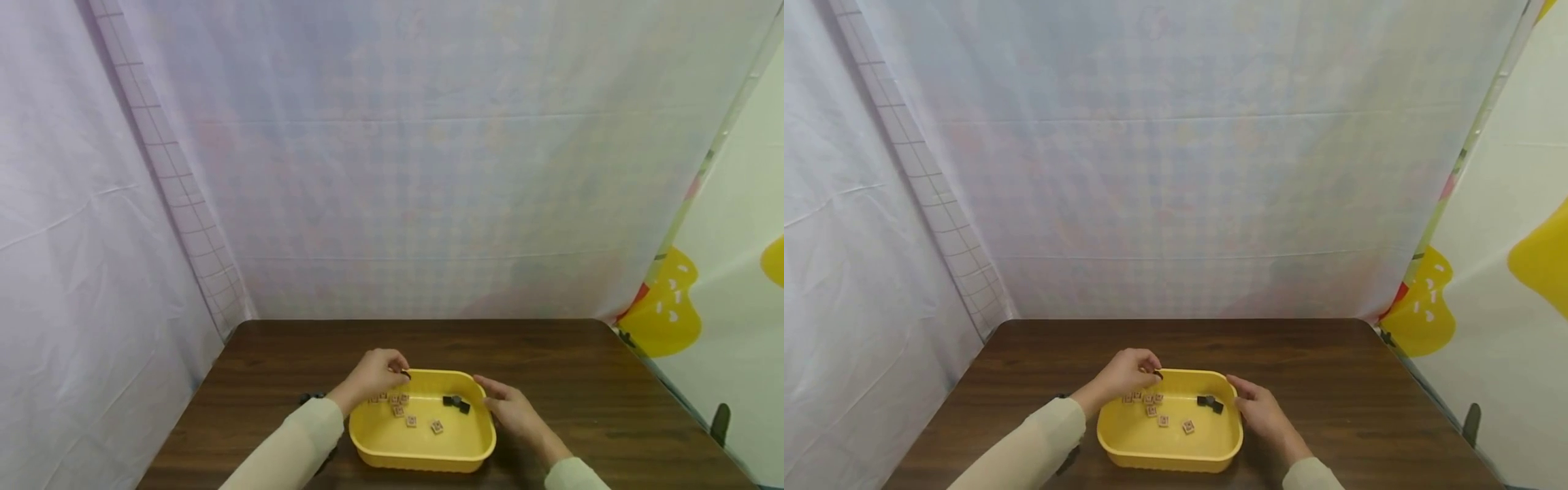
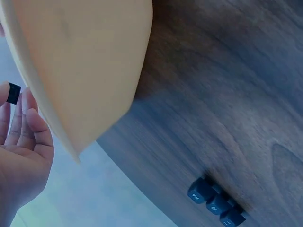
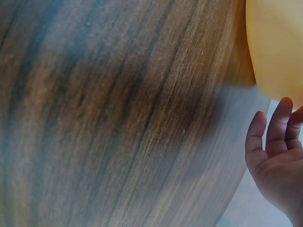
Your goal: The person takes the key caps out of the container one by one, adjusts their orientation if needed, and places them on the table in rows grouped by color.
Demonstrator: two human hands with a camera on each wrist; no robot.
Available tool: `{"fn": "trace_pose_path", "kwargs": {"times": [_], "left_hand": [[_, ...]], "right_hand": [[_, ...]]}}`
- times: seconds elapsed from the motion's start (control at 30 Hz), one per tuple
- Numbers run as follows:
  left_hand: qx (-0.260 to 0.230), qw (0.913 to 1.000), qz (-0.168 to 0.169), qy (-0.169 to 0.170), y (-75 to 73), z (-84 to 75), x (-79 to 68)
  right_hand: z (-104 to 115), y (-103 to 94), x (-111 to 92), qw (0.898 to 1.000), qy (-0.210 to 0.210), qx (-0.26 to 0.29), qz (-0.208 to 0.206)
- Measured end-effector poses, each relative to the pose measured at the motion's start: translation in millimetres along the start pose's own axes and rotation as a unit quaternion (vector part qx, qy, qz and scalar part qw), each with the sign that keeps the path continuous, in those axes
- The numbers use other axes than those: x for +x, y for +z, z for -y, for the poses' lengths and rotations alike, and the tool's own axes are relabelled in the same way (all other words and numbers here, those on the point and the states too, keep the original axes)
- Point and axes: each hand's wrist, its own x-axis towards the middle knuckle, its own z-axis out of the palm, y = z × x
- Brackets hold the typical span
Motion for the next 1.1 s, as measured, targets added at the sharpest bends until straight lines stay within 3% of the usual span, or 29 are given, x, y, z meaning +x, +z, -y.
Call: {"fn": "trace_pose_path", "kwargs": {"times": [0.23, 0.5, 0.77, 0.97, 1.1], "left_hand": [[-0.008, 0.9994, -0.027, 0.019, -10.9, 6.5, -0.7], [-0.032, 0.9981, -0.052, -0.004, -30.1, 20.3, -6.0], [-0.052, 0.993, -0.091, -0.055, -56.4, 47.8, -21.2], [-0.041, 0.9862, -0.148, -0.062, -72.9, 71.6, -36.2], [-0.03, 0.9833, -0.162, -0.078, -85.0, 88.3, -51.1]], "right_hand": [[-1.2, -0.8, -0.1, 1.0, 0.001, 0.002, 0.004], [-1.8, -1.5, 1.5, 1.0, -0.003, -0.017, -0.004], [-0.6, -0.1, 1.5, 1.0, 0.005, -0.014, -0.006], [-1.0, -0.1, 2.1, 1.0, 0.009, -0.013, -0.004], [-1.4, 0.2, 2.2, 1.0, 0.004, -0.016, -0.003]]}}
